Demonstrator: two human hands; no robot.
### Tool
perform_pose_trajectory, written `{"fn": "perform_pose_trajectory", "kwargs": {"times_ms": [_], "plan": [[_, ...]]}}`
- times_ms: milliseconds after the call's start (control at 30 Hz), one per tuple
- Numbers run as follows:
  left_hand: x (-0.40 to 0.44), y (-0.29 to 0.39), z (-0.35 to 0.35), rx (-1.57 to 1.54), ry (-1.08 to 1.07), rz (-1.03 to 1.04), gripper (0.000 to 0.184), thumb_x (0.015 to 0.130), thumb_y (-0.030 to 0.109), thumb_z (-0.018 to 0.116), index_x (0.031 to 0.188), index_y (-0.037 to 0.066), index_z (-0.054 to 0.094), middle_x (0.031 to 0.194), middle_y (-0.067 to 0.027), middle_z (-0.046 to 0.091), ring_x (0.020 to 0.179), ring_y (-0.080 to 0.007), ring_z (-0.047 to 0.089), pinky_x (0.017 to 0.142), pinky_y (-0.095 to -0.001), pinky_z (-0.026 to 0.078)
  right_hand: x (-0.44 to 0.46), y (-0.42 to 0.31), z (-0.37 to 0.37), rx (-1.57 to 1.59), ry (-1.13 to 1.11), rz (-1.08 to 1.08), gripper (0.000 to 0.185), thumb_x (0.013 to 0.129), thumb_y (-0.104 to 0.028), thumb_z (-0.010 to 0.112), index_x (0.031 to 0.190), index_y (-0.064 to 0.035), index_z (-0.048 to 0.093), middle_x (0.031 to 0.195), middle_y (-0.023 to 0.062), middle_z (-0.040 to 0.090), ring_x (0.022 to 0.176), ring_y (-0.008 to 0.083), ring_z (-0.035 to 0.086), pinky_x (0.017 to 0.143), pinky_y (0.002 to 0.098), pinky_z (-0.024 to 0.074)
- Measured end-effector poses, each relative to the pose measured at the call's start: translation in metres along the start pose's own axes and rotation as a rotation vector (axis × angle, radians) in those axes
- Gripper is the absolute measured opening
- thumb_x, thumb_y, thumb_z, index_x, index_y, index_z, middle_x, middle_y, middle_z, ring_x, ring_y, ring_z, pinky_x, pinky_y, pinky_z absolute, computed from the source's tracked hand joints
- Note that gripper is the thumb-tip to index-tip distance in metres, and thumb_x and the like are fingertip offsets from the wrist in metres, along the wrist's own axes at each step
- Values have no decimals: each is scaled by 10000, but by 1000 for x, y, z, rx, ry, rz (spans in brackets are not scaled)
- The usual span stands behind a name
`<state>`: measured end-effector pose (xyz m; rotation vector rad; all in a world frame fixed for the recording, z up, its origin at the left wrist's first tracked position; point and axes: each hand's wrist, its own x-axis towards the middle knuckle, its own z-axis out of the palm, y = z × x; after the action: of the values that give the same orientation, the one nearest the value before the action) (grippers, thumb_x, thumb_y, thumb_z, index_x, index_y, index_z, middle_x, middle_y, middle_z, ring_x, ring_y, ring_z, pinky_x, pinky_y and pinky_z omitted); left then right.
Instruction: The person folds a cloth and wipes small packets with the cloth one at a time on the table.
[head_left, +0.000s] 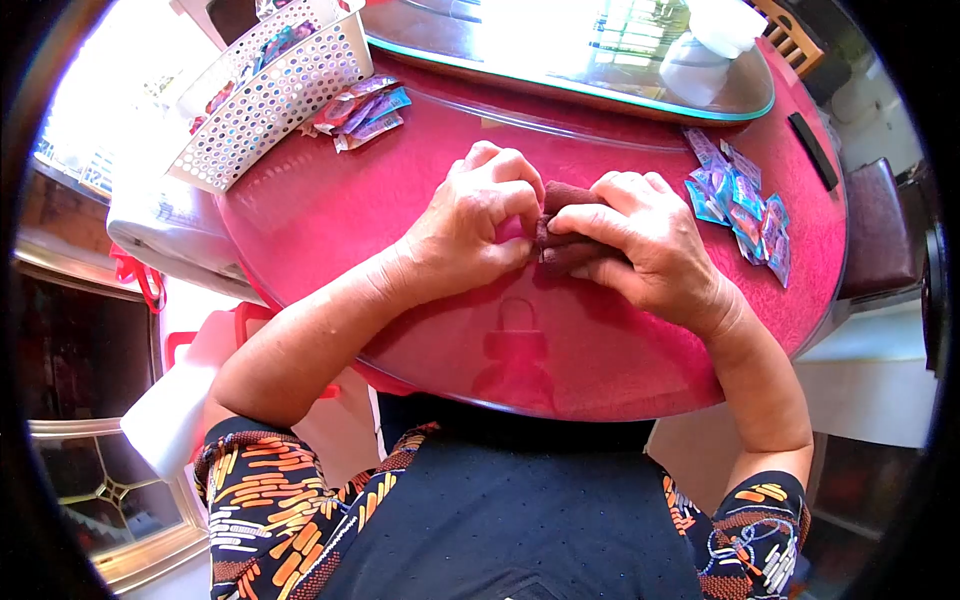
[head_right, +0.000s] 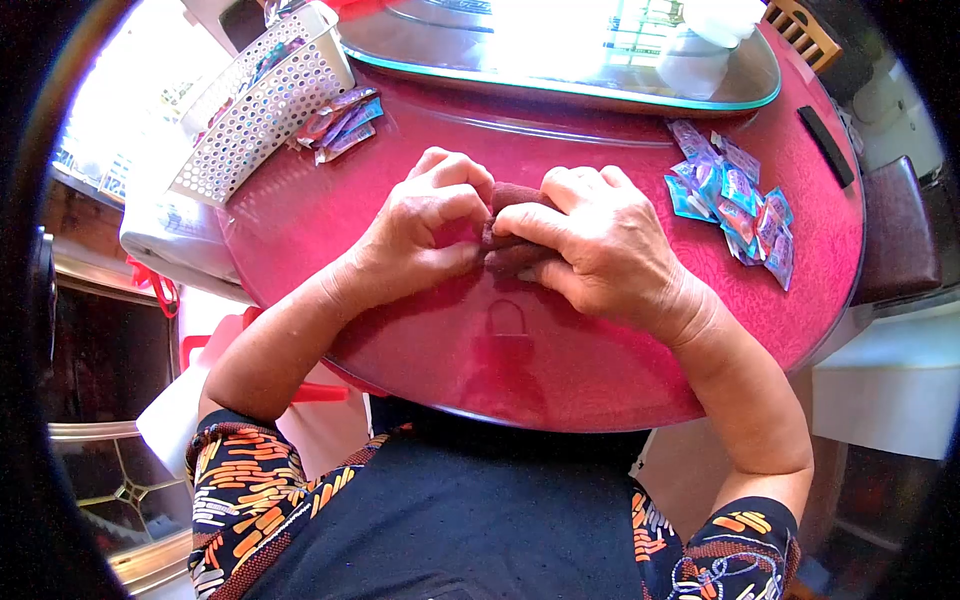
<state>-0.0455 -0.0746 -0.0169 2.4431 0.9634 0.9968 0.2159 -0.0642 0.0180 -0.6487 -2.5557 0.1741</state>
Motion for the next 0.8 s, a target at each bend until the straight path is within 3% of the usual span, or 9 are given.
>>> {"fn": "perform_pose_trajectory", "kwargs": {"times_ms": [267, 367, 567, 667, 700, 800], "plan": [[0, 2, 10, 34, 78, -36, 236, 721, 67, 874, 865, 99, 690, 1103, -46, 661, 1122, -293, 558, 982, -436, 497, 3, -1, 3, 34, 4, 60, 364, 818, -259, 856, 1148, -156, 746, 986, 80, 658, 949, 307, 644, 855, 448, 482], [0, 3, 11, 44, 85, -53, 221, 727, 60, 868, 845, 112, 688, 1089, -39, 660, 1115, -288, 555, 974, -433, 494, 6, -8, -2, -43, -20, 21, 344, 805, -184, 850, 1125, -115, 748, 1001, 72, 676, 943, 315, 635, 863, 446, 465], [2, 8, 10, 36, 69, -73, 209, 717, 15, 831, 817, 124, 684, 1078, -22, 657, 1128, -287, 543, 987, -435, 484, 8, -6, -17, -25, -104, 62, 320, 770, -166, 856, 1072, -112, 763, 998, 80, 657, 945, 311, 627, 856, 446, 463], [1, 7, 11, 24, 55, -86, 206, 724, 6, 826, 820, 130, 692, 1081, -13, 655, 1140, -283, 538, 1005, -435, 475, 4, -7, -8, -47, 8, -23, 351, 749, -139, 856, 1089, -123, 768, 984, 77, 645, 938, 307, 624, 847, 444, 464], [1, 5, 11, 22, 56, -84, 205, 730, 10, 832, 832, 136, 706, 1082, -13, 654, 1143, -282, 537, 1011, -436, 473, 4, -6, -6, -46, 12, -26, 334, 737, -151, 826, 1067, -175, 779, 931, 70, 619, 939, 303, 633, 847, 452, 475], [2, 10, 10, -3, 45, -120, 204, 742, 34, 856, 866, 154, 746, 1085, -15, 653, 1151, -282, 537, 1022, -437, 471, 5, -5, -25, 52, -133, -28, 326, 713, -126, 812, 1035, -167, 781, 908, 64, 610, 926, 302, 627, 849, 444, 474]]}}
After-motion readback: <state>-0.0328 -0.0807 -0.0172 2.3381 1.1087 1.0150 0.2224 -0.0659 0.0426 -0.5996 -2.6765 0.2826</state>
